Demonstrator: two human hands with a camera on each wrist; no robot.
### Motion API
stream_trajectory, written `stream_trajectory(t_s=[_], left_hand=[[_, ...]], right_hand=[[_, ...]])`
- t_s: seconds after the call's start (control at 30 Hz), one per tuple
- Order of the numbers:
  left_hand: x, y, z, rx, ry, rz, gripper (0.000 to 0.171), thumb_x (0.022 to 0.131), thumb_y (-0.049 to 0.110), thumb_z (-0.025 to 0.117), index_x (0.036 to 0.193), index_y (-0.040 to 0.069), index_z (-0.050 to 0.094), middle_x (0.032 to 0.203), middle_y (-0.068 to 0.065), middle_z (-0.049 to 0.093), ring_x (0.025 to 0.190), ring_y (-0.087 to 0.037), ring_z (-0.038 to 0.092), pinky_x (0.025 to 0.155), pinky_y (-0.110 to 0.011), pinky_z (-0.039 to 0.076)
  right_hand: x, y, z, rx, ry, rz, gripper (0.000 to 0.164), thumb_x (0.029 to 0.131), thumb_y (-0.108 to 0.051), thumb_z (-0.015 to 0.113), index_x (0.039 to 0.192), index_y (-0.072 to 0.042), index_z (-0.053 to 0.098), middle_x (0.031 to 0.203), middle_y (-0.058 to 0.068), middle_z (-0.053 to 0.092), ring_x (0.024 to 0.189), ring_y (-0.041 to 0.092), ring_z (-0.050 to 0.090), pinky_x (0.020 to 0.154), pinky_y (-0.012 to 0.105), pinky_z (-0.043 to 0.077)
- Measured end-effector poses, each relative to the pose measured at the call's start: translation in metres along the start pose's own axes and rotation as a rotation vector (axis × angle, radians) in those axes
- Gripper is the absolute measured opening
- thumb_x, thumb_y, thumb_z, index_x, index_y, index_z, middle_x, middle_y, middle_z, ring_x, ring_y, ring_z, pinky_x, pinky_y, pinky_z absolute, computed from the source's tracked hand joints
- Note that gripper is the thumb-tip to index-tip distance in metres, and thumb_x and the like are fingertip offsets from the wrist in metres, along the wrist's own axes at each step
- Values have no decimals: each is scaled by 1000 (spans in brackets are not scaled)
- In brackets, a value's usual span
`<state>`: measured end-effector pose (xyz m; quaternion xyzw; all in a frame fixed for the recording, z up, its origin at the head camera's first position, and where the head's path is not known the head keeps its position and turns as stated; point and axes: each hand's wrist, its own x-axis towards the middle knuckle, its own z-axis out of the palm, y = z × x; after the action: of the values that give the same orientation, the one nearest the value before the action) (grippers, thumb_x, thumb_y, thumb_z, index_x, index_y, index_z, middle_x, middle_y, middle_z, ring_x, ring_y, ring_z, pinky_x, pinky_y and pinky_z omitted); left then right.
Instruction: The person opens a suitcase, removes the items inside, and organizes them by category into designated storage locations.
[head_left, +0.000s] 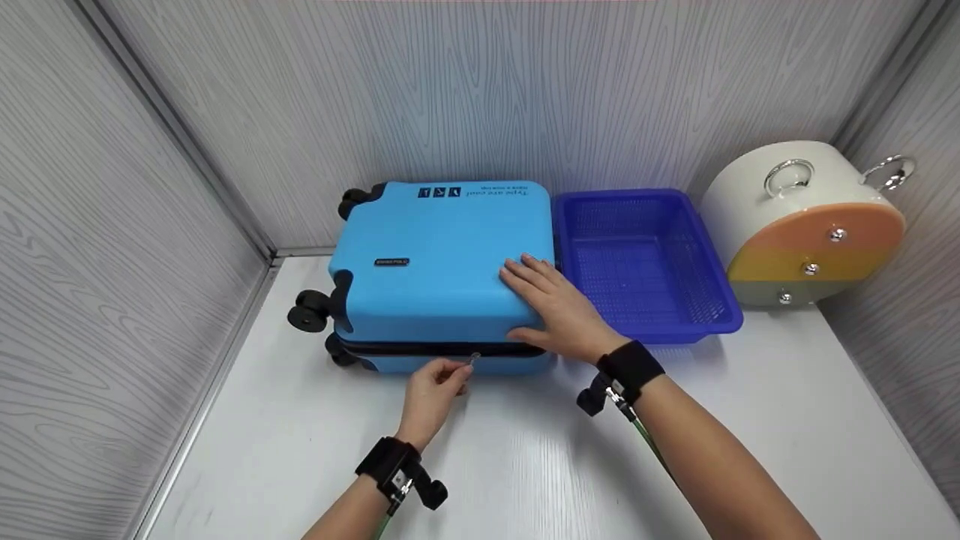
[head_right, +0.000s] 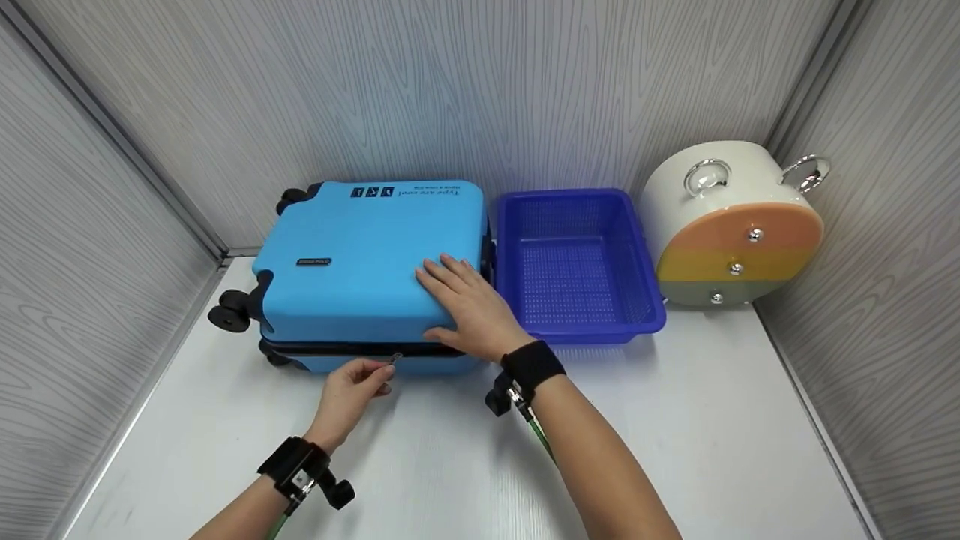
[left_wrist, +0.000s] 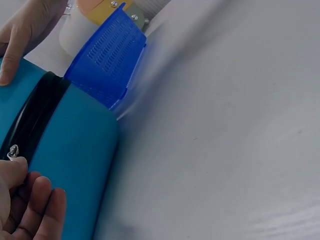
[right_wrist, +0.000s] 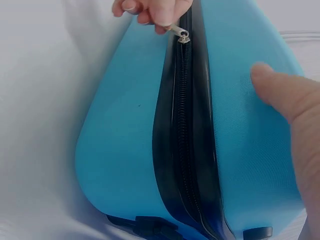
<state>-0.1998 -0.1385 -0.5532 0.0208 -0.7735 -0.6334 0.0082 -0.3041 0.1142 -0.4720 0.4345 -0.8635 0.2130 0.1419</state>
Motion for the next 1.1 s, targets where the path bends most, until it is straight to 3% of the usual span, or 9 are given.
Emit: stream_trajectory(t_s=[0.33,0.57,0.8,1.1], left_hand=[[0,3,-12,81,18,-8,22,97,32,73,106,12,75,105,-19,71,96,-35,70,86,-53,56],[1,3,-23,166,54,7,22,98,34,72,106,13,76,102,-14,73,90,-22,70,76,-37,57],[1,-1,-38,180,74,-1,19,98,31,72,105,14,76,102,-10,73,91,-20,70,81,-39,58],[2,-4,-60,228,143,12,16,98,26,72,104,11,76,96,-9,72,87,-19,69,76,-32,56]], right_hand=[[1,-2,2,4,2,12,87,94,-44,74,163,-15,30,168,6,26,156,26,13,125,43,9],[0,0,2,-2,4,19,87,94,-44,75,163,-15,30,168,6,26,156,27,13,125,43,8],[0,-1,2,5,18,-3,87,93,-42,76,162,-13,31,167,8,27,156,29,15,125,45,9],[-1,-1,2,7,3,7,87,95,-42,74,163,-14,29,168,7,25,156,28,12,125,43,5]])
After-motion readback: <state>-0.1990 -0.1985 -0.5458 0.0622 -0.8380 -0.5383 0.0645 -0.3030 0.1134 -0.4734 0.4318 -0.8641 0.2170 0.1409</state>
